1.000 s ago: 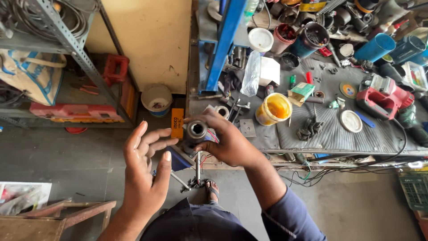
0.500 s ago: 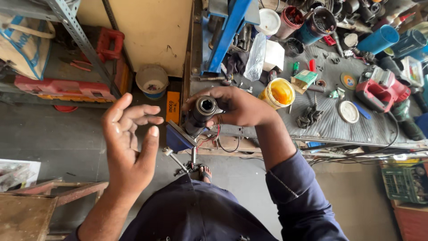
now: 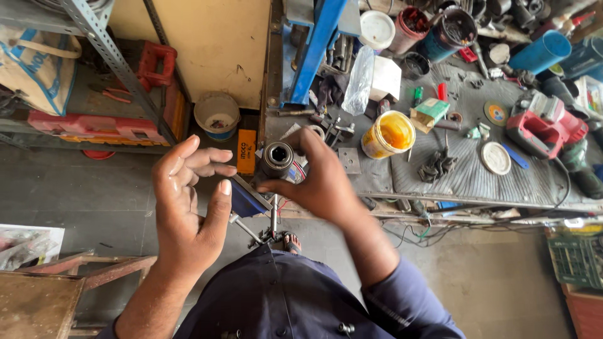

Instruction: The person wipes their hands with a rag, squeezes grease from a tube onto a lid, spreads the grease with a blue scraper, then coats a black cylindrical component and presses it onto a mounted shaft, tightening it with a wrench at the end.

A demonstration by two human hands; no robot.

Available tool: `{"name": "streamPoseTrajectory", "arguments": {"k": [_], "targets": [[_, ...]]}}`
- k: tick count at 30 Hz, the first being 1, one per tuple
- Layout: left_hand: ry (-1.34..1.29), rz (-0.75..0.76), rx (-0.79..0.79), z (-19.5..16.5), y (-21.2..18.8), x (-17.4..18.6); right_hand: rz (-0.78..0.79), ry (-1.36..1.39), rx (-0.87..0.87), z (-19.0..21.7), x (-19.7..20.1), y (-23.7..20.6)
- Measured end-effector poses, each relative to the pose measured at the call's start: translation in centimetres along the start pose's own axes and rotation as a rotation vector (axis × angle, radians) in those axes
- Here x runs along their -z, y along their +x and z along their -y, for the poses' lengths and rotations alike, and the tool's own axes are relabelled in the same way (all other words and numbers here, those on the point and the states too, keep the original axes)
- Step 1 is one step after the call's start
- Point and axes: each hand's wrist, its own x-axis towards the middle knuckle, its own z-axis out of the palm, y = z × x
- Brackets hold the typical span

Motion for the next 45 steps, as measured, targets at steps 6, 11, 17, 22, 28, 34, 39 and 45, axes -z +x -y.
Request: {"name": "streamPoseTrajectory", "arguments": {"k": [6, 11, 17, 22, 28, 34, 39, 45], "targets": [[-0.034, 0.001, -0.006, 0.4, 0.3, -1.4, 0.755, 0.475, 0.124, -5.3, 4.2, 5.7], [0.033, 0.005, -0.007, 0.5, 0.3, -1.5, 0.473, 0.277, 0.045, -5.0, 2.8, 2.3], [0.097, 0.02, 0.015, 0.9, 0.7, -2.5, -0.338, 0.029, -0.111, 0.6, -3.4, -3.6], [0.221, 0.105, 0.026, 0.7, 1.0, -3.3, 0.187, 0.141, 0.044, -3.1, 3.0, -0.4], [0.154, -0.044, 0.017, 1.6, 0.9, -4.5, 0.846, 0.481, 0.336, -7.3, 5.6, 7.2], [0.143, -0.034, 0.027, 2.0, 1.0, -3.3, 0.459, 0.379, 0.166, -6.4, 4.0, 2.9], [0.067, -0.019, 0.041, 1.8, 0.8, -4.7, -0.183, -0.055, -0.127, -2.1, -1.1, -3.3], [0.081, 0.006, 0.001, 1.3, 1.1, -4.9, 0.21, 0.115, 0.048, -4.5, 3.8, 0.3]]}}
